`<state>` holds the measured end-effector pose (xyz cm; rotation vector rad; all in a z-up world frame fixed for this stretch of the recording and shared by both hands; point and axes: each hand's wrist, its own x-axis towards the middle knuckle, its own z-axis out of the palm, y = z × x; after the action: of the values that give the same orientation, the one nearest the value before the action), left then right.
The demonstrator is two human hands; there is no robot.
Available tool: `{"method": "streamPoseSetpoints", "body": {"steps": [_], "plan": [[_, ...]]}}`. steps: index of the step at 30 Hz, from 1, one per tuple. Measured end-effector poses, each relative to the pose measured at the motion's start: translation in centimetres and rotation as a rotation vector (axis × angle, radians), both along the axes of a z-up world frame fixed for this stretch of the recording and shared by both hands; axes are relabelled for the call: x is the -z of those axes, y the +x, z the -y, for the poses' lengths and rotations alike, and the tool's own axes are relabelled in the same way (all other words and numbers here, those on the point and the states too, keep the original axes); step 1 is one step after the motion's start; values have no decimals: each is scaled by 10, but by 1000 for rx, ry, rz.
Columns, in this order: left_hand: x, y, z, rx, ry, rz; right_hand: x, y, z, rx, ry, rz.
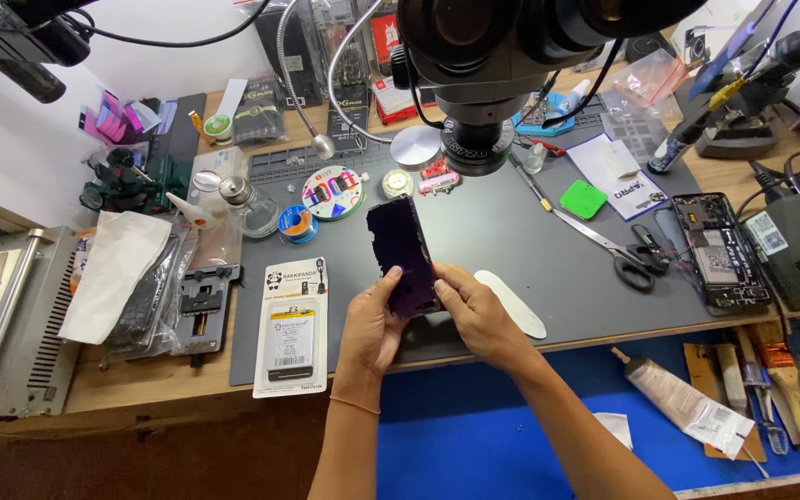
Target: The person holds a purple smartphone and wipes its back and sides with a white cloth. They rotate the device to clean different areas, then place it on the workbench and continue wiping the surface.
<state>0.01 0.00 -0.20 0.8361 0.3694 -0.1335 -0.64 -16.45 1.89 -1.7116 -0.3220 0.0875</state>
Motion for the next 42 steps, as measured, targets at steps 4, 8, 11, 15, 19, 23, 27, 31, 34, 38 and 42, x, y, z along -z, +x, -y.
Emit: {"method": "streamPoseSetpoints", "body": {"steps": [4, 8, 11, 15, 19, 23, 27, 31, 34, 38, 42], "plan": [[-4, 2, 2, 1, 97, 11, 12, 1, 2, 0, -27, 4], [-2, 4, 7, -63, 105, -15, 0, -2, 2, -4, -44, -7], [-2, 2, 8, -90, 82, -36, -1, -3, 0, -9, -26, -14], [-13, 0, 9, -106, 68, -40, -14, -6, -2, -23, -62, -23], [-15, 0, 13, -141, 74, -62, -10, -7, 4, 17, -80, -6], [-25, -5, 14, -189, 40, -72, -9, -2, 35, 206, -470, 186], [-27, -6, 13, -197, 24, -94, 10, 0, 56, 344, -921, 329], [-33, -8, 14, -209, 17, -110, 34, 7, 55, 339, -850, 267], [-38, -10, 17, -215, 14, -101, 42, 15, 56, 328, -814, 256], [-9, -4, 16, -201, 100, -79, 20, 7, 49, 297, -608, 81], [-14, -7, 26, -249, 210, -30, -31, -18, 34, 232, -125, -241]]}}
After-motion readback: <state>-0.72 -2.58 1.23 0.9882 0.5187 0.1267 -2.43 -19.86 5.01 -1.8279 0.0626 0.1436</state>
